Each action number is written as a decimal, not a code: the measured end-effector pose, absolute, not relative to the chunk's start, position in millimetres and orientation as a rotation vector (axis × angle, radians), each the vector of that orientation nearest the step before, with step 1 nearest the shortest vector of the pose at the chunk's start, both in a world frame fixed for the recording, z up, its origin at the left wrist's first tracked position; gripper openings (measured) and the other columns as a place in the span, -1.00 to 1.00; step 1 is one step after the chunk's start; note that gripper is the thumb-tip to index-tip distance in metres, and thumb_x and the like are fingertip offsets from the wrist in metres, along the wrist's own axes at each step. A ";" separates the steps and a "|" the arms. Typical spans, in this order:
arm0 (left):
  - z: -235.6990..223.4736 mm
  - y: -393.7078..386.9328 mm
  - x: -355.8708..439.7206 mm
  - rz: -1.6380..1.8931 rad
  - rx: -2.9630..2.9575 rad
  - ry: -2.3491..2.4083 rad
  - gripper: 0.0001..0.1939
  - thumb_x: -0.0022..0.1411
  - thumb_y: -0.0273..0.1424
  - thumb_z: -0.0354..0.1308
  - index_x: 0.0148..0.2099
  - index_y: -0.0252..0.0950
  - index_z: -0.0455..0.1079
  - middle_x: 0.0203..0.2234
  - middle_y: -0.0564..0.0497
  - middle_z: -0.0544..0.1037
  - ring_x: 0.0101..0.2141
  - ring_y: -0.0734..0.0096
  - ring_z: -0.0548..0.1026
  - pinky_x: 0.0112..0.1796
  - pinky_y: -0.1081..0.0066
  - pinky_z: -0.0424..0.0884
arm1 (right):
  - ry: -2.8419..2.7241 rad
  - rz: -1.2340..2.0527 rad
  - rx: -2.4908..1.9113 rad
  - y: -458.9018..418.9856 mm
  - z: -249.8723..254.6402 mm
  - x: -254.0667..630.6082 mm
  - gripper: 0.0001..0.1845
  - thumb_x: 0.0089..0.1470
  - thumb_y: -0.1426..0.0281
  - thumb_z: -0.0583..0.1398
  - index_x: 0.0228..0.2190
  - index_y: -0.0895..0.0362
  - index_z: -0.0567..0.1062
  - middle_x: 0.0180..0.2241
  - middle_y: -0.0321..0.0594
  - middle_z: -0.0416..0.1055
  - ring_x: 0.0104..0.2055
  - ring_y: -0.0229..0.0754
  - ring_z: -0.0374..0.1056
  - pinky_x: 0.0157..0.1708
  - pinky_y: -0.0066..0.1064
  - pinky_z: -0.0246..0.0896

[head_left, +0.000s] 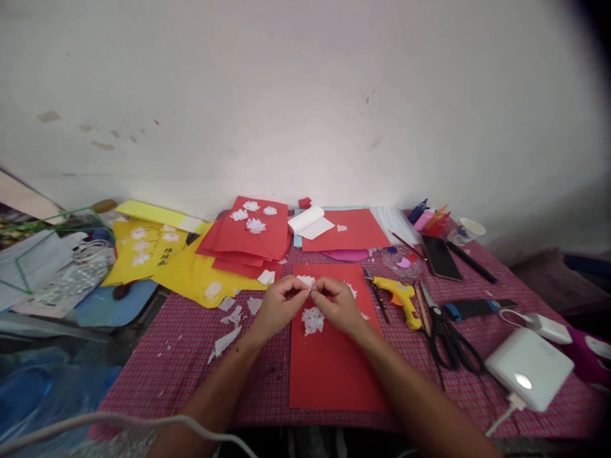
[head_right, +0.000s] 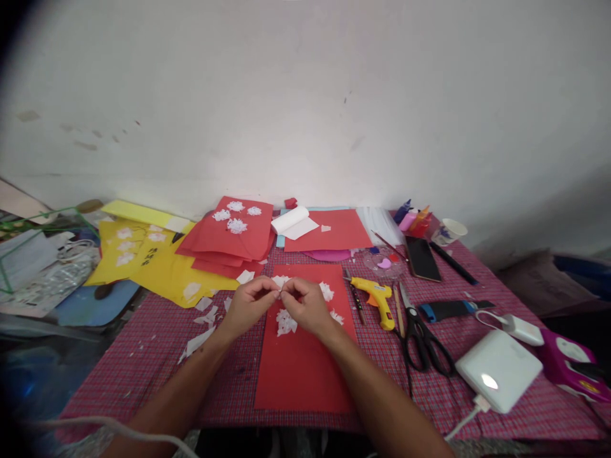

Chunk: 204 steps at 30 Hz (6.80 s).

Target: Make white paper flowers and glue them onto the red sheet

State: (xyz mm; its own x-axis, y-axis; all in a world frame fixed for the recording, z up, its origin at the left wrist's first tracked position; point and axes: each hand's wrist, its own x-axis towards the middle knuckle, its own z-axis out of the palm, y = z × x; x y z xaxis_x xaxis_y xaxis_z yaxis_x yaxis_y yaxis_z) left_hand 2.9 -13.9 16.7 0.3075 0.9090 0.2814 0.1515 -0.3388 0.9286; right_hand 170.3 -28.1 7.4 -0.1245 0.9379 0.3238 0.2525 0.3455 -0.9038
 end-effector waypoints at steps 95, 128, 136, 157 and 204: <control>14.6 -12.4 4.2 1.080 1.639 1.017 -0.85 0.22 -0.41 0.12 -0.25 -0.29 0.51 -0.38 0.01 0.58 -0.34 0.43 0.50 -0.26 0.44 0.42 | -1.336 1.227 -1.110 -23.2 7.9 169.7 -0.72 0.07 0.23 0.21 -0.53 0.16 0.40 -0.60 -0.37 0.28 -0.57 -0.33 0.13 -0.56 -0.49 0.00; 5.9 -8.4 4.4 1.041 1.380 0.938 -0.78 0.22 -0.27 0.13 -0.33 -0.34 0.42 -0.47 0.04 0.46 -0.42 0.48 0.38 -0.33 0.46 0.30 | -1.441 1.134 -1.116 -24.7 7.1 166.7 -0.76 0.09 0.30 0.17 -0.53 0.17 0.40 -0.59 -0.36 0.23 -0.54 -0.33 0.11 -0.53 -0.50 0.04; 5.1 -7.8 4.6 1.032 1.320 0.903 -0.77 0.22 -0.27 0.14 -0.35 -0.34 0.42 -0.48 0.03 0.45 -0.43 0.48 0.37 -0.35 0.46 0.28 | -1.453 1.127 -1.103 -24.0 6.1 166.8 -0.77 0.09 0.33 0.17 -0.54 0.17 0.39 -0.58 -0.36 0.23 -0.53 -0.33 0.12 -0.52 -0.50 0.04; 7.4 -9.0 6.1 1.016 1.208 0.852 -0.77 0.19 -0.27 0.17 -0.36 -0.36 0.42 -0.49 0.02 0.45 -0.44 0.49 0.38 -0.35 0.46 0.30 | -1.406 1.189 -1.102 -25.1 8.7 165.0 -0.75 0.06 0.28 0.18 -0.55 0.14 0.34 -0.58 -0.36 0.26 -0.55 -0.33 0.11 -0.55 -0.50 0.03; 9.0 -8.2 3.0 1.016 1.314 0.942 -0.86 0.15 -0.36 0.18 -0.38 -0.34 0.42 -0.51 0.08 0.43 -0.46 0.54 0.34 -0.40 0.53 0.27 | -1.612 1.057 -1.090 -27.1 9.9 165.2 -0.76 0.06 0.33 0.15 -0.58 0.13 0.31 -0.59 -0.36 0.21 -0.53 -0.31 0.11 -0.52 -0.49 0.03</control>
